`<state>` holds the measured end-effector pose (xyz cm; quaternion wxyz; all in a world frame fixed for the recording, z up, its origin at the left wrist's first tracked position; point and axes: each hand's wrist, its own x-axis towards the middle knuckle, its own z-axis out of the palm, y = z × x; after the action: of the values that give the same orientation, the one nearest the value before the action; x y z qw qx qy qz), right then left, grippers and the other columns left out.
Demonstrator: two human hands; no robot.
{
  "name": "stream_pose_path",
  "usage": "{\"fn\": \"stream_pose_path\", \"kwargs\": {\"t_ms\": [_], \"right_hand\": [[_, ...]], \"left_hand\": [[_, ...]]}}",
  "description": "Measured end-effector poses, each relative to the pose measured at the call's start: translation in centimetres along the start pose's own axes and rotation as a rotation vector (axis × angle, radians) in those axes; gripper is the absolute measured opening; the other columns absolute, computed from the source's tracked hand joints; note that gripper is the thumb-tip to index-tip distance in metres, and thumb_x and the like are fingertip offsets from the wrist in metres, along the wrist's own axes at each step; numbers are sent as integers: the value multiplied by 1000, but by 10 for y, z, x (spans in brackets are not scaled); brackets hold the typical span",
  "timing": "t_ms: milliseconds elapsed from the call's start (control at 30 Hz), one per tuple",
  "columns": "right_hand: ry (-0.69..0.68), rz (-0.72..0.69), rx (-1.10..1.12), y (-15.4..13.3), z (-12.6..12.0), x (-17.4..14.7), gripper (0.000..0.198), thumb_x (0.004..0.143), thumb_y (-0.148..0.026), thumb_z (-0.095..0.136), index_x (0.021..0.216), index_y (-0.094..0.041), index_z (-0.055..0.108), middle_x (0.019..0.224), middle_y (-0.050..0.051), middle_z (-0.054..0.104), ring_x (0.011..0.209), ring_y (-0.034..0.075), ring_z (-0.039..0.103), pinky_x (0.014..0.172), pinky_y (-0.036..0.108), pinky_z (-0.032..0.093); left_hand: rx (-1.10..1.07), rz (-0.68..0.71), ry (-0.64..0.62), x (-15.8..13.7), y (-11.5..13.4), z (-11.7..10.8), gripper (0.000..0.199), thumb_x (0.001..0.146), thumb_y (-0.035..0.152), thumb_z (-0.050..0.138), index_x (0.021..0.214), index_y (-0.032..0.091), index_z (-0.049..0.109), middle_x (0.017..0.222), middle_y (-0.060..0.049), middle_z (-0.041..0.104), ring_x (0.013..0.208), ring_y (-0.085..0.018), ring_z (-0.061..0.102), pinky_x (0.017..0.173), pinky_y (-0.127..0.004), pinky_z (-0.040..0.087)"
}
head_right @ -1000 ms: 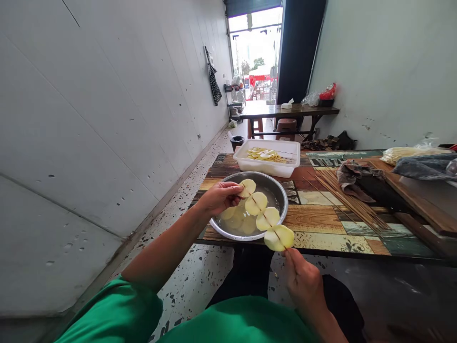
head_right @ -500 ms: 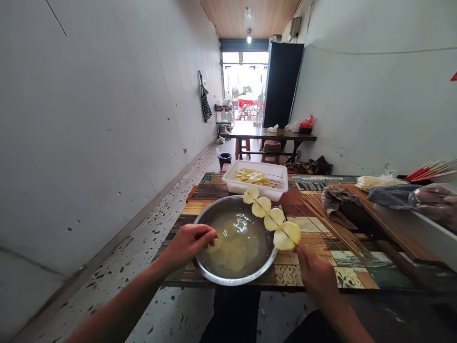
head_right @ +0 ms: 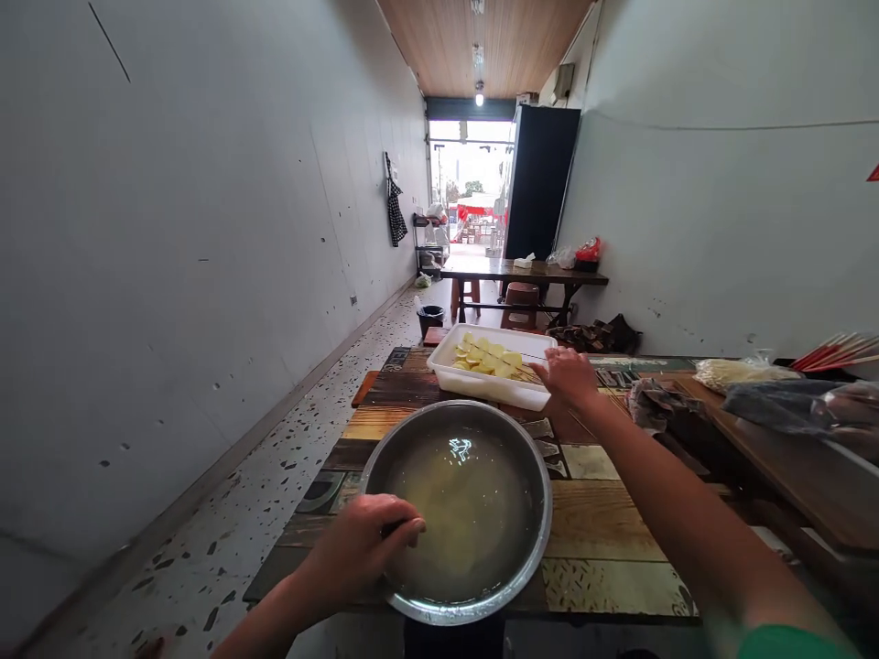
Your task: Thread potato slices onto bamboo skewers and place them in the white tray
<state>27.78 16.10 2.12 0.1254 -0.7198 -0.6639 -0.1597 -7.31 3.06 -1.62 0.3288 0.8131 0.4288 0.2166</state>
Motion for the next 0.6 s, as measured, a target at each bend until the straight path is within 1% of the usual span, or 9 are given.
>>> {"fn": "stream_pose_path", "kwargs": {"t_ms": [33,100,167,233,300,367,467,533,600], "right_hand": [[4,16,-22,4,2,-1,42,98,-40,42,118,-8,59,122,20,62,112,28,55,87,33,38],[-7,64,-64,19,5,-16,39,99,-33,37,118,-6,58,120,21,62,112,28,55,88,34,39],[-63,103,-107,39,11,-46,31,97,-27,42,111,-8,62,113,19,64,107,28,58,84,34,41],[-153,147,-151,60,17,-83,24,92,-23,50,99,-7,66,103,20,67,96,29,62,77,34,43],[-242,192,-187,76,24,-118,17,87,-21,60,90,-7,69,98,20,67,90,28,63,72,34,45],[-311,222,-206,87,29,-142,13,85,-20,63,88,-9,69,98,16,68,89,25,63,72,34,46],[-369,262,-219,95,35,-158,14,91,-24,59,90,-12,67,95,7,68,88,19,63,76,34,50],[-375,284,-216,97,37,-158,18,93,-29,58,92,-13,65,94,5,67,85,17,64,77,35,52],[-354,280,-185,100,37,-156,21,93,-33,59,95,-12,65,94,5,67,84,17,64,76,35,53]], "left_hand": [[54,1,-3,-1,0,2,27,86,30,49,77,19,71,78,-5,72,73,-16,64,68,-26,41],[141,-6,-22,-1,0,5,28,87,30,48,78,19,72,79,-6,72,76,-18,64,70,-27,41],[196,-9,-57,-1,1,7,29,88,30,47,80,19,73,81,-7,72,78,-19,64,72,-29,42],[241,-6,-91,0,3,7,29,88,29,46,84,19,73,84,-7,72,83,-20,64,76,-30,44],[300,5,-116,4,6,7,29,88,29,46,92,19,72,94,-9,72,93,-22,64,84,-32,45],[389,16,-166,12,8,7,30,86,31,50,103,17,70,106,-12,69,103,-25,62,91,-35,44],[546,-5,-307,27,13,12,43,78,35,60,117,17,64,114,-15,66,106,-29,61,91,-37,46],[660,-19,-396,37,16,18,42,76,35,61,114,17,64,109,-15,67,102,-29,63,87,-36,48],[753,-10,-474,46,18,25,38,74,33,62,107,14,65,103,-17,67,98,-30,64,82,-35,49]]}}
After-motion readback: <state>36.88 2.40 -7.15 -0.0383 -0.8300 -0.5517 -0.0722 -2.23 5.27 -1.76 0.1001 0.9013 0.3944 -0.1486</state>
